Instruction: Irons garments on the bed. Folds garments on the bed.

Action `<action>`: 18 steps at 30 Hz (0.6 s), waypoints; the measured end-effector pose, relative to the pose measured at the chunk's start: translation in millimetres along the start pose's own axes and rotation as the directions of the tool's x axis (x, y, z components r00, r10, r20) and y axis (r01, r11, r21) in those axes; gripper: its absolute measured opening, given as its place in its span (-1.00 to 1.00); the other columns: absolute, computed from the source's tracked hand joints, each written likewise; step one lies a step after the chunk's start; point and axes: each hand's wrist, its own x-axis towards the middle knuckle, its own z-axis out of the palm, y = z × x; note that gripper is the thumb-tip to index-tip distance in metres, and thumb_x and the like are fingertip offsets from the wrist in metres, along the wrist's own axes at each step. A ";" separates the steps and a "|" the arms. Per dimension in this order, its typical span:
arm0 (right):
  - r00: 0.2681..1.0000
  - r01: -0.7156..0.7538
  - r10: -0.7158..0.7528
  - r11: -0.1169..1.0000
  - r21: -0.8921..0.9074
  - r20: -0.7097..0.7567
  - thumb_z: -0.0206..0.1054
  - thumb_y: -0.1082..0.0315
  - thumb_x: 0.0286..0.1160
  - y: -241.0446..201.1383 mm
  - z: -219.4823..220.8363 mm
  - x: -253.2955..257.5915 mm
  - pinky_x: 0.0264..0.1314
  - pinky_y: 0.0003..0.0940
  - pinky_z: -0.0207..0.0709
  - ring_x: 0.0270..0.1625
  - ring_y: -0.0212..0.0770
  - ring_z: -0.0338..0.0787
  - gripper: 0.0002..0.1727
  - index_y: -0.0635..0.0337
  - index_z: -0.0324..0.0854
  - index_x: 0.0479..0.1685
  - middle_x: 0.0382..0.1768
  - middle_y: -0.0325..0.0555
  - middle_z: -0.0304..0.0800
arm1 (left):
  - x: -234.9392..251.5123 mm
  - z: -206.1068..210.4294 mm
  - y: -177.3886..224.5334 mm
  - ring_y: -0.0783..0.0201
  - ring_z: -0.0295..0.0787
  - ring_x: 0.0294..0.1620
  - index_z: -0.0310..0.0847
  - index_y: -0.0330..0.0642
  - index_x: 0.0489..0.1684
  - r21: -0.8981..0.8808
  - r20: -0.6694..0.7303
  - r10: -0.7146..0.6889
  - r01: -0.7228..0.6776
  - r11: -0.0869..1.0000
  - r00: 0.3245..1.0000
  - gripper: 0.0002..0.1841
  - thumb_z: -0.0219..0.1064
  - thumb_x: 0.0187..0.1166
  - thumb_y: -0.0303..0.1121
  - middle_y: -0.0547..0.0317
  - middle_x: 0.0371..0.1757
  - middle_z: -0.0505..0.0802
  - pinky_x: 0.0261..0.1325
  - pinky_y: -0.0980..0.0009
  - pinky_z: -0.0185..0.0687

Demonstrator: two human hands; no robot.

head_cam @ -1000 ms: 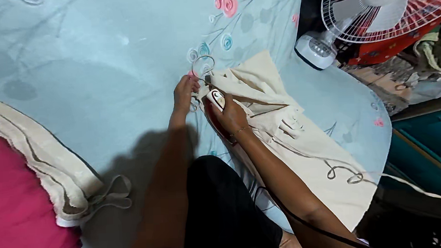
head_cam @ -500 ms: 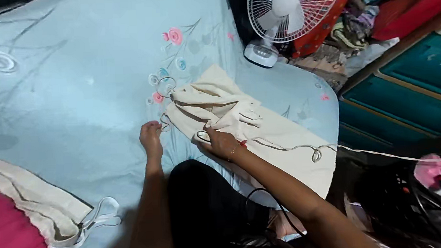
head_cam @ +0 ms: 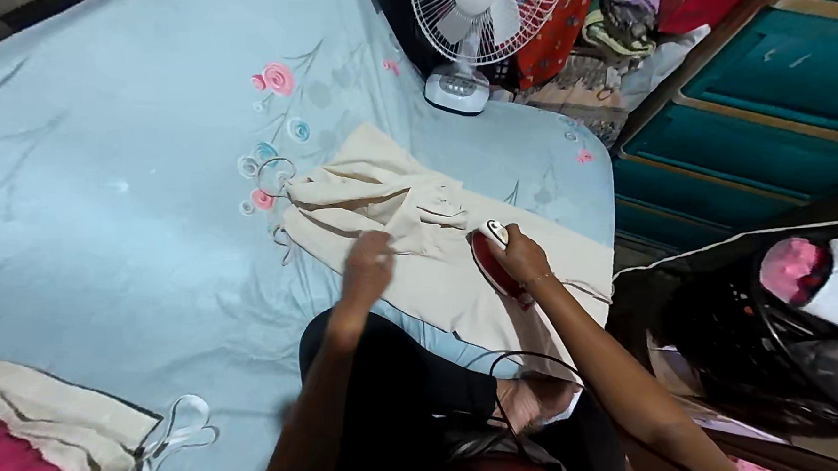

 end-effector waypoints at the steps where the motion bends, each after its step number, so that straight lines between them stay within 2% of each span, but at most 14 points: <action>1: 1.000 0.001 -0.001 1.000 0.002 0.013 0.15 -0.10 0.79 -5.5 -1.4 7.1 0.42 0.21 0.51 0.36 0.27 0.75 -0.31 0.35 0.36 0.57 0.23 0.36 0.75 | -1.1 19.7 18.8 -0.21 0.65 0.52 0.70 -0.39 0.31 0.019 0.218 0.086 -0.093 0.996 0.972 -0.64 0.30 0.67 -0.34 -0.30 0.38 0.77 0.63 -0.15 0.42; 3: 0.999 0.019 -0.019 1.000 -0.003 0.035 0.15 -0.12 0.78 -9.6 -0.4 14.5 0.41 0.22 0.52 0.35 0.28 0.75 -0.30 0.33 0.35 0.58 0.21 0.35 0.75 | -13.6 53.2 53.2 -0.30 0.34 0.75 0.52 -0.25 0.62 0.015 0.597 0.150 -0.198 0.980 0.788 -0.42 0.42 0.61 -0.25 -0.31 0.67 0.54 0.72 -0.30 0.13; 4: 0.998 0.030 -0.030 1.000 -0.004 0.048 0.15 -0.14 0.78 -8.1 0.2 15.0 0.40 0.22 0.53 0.34 0.27 0.76 -0.31 0.31 0.35 0.57 0.21 0.34 0.76 | -21.3 66.5 68.4 -0.36 0.24 0.78 0.42 -0.24 0.70 0.021 0.712 0.148 -0.231 0.973 0.686 -0.31 0.51 0.53 -0.28 -0.35 0.73 0.43 0.69 -0.39 0.08; 5: 0.997 0.045 -0.045 0.999 -0.002 0.063 0.14 -0.14 0.78 -4.7 -0.1 13.2 0.39 0.22 0.53 0.34 0.27 0.76 -0.31 0.29 0.35 0.56 0.20 0.33 0.76 | -28.5 76.3 81.7 -0.40 0.20 0.78 0.36 -0.24 0.74 0.039 0.775 0.135 -0.259 0.965 0.618 -0.24 0.56 0.46 -0.36 -0.39 0.76 0.37 0.67 -0.43 0.08; 6: 0.994 0.067 -0.067 0.998 -0.004 0.088 0.13 -0.15 0.78 0.3 -0.5 9.7 0.39 0.23 0.52 0.33 0.26 0.76 -0.31 0.28 0.36 0.56 0.20 0.31 0.76 | -34.4 82.3 90.8 -0.39 0.26 0.74 0.36 -0.25 0.73 0.063 0.800 0.125 -0.290 0.955 0.587 -0.25 0.53 0.44 -0.45 -0.38 0.73 0.41 0.63 -0.40 0.17; 8: 0.979 0.147 -0.143 0.989 -0.015 0.147 0.13 -0.16 0.77 12.9 1.7 -2.2 0.38 0.25 0.52 0.32 0.26 0.76 -0.32 0.27 0.39 0.54 0.19 0.31 0.76 | -41.6 84.9 96.1 -0.33 0.46 0.60 0.43 -0.28 0.63 0.096 0.812 0.110 -0.318 0.943 0.574 -0.44 0.30 0.57 -0.58 -0.35 0.56 0.57 0.55 -0.27 0.33; 10: 0.955 0.226 -0.210 0.972 -0.058 0.209 0.13 -0.17 0.76 27.0 4.4 -17.8 0.35 0.27 0.53 0.29 0.30 0.77 -0.29 0.28 0.38 0.56 0.17 0.33 0.77 | -47.2 83.5 91.8 -0.30 0.60 0.47 0.54 -0.33 0.50 0.094 0.817 0.112 -0.322 0.942 0.566 -0.58 0.11 0.68 -0.62 -0.35 0.39 0.68 0.50 -0.21 0.40; 11: 0.950 0.240 -0.217 0.968 -0.080 0.224 0.12 -0.16 0.76 33.4 4.2 -24.9 0.34 0.27 0.53 0.29 0.31 0.77 -0.29 0.29 0.36 0.58 0.17 0.33 0.76 | -47.9 81.3 89.2 -0.29 0.63 0.43 0.56 -0.33 0.48 0.082 0.835 0.111 -0.321 0.943 0.539 -0.59 0.08 0.70 -0.60 -0.35 0.35 0.71 0.49 -0.21 0.40; 13: 0.968 0.189 -0.170 0.978 -0.091 0.186 0.12 -0.15 0.77 45.5 2.9 -36.4 0.33 0.25 0.54 0.28 0.31 0.78 -0.28 0.30 0.34 0.60 0.17 0.33 0.77 | -45.2 73.3 83.9 -0.29 0.70 0.36 0.61 -0.29 0.47 0.018 0.870 0.133 -0.299 0.954 0.474 -0.61 0.20 0.69 -0.47 -0.34 0.28 0.78 0.41 -0.27 0.44; 14: 0.983 0.136 -0.125 0.988 -0.069 0.137 0.12 -0.14 0.77 50.1 2.7 -39.9 0.34 0.25 0.55 0.28 0.31 0.78 -0.29 0.31 0.34 0.60 0.17 0.34 0.77 | -41.0 66.6 81.5 -0.29 0.74 0.33 0.66 -0.30 0.41 -0.017 0.872 0.145 -0.266 0.964 0.468 -0.63 0.27 0.68 -0.41 -0.33 0.24 0.82 0.38 -0.30 0.50; 16: 1.000 0.012 -0.013 1.000 0.017 0.019 0.13 -0.11 0.78 54.7 2.9 -41.0 0.34 0.25 0.55 0.29 0.32 0.78 -0.29 0.33 0.34 0.61 0.18 0.36 0.77 | -23.4 46.6 84.5 -0.30 0.73 0.34 0.68 -0.36 0.36 -0.030 0.838 0.120 -0.175 0.984 0.533 -0.64 0.27 0.72 -0.35 -0.35 0.21 0.83 0.44 -0.30 0.49; 18: 0.994 -0.087 0.093 0.990 0.110 -0.054 0.15 -0.09 0.79 53.2 1.7 -34.8 0.35 0.24 0.55 0.30 0.29 0.78 -0.31 0.32 0.34 0.61 0.20 0.33 0.77 | 2.7 32.7 91.0 -0.29 0.72 0.39 0.68 -0.38 0.35 0.014 0.721 0.100 -0.159 0.987 0.685 -0.64 0.17 0.77 -0.35 -0.35 0.23 0.82 0.51 -0.22 0.47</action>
